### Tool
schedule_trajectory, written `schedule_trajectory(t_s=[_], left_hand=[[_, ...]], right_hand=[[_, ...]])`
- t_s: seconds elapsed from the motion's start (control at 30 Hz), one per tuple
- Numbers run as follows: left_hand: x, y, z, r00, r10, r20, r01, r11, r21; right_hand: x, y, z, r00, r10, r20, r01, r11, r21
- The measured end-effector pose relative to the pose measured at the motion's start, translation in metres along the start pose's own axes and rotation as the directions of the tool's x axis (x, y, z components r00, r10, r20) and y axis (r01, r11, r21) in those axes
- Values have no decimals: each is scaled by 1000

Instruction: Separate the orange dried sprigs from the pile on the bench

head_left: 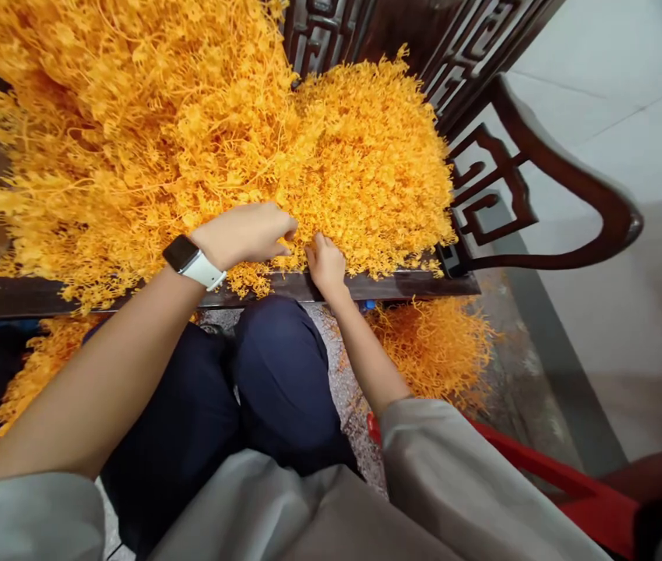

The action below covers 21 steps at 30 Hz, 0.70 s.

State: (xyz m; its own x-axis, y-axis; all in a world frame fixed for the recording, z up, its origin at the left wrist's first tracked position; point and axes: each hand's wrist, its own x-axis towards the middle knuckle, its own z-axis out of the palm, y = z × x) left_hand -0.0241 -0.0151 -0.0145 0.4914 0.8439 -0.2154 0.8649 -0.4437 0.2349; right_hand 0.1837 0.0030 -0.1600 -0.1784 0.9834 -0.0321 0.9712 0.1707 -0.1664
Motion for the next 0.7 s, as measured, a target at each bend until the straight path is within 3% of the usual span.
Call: schedule_trajectory(t_s=[0.17, 0.33, 0.47, 0.6, 0.7], left_hand=[[21, -29, 17, 981, -105, 162, 92, 992, 84], [39, -51, 22, 976, -156, 150, 136, 981, 136], [39, -36, 15, 962, -169, 214, 140, 979, 147], [27, -9, 3, 952, -186, 241, 143, 972, 186], [20, 1, -2, 961, -151, 233, 112, 979, 171]], right_hand=[[54, 1, -12, 999, 7, 36, -6, 1000, -26], [73, -4, -22, 997, 6, 79, -4, 999, -32], [62, -4, -35, 983, -53, 178, 58, 998, -25], [44, 1, -70, 935, -144, 325, 152, 988, 1], [37, -1, -107, 943, -174, 285, 181, 983, 0]])
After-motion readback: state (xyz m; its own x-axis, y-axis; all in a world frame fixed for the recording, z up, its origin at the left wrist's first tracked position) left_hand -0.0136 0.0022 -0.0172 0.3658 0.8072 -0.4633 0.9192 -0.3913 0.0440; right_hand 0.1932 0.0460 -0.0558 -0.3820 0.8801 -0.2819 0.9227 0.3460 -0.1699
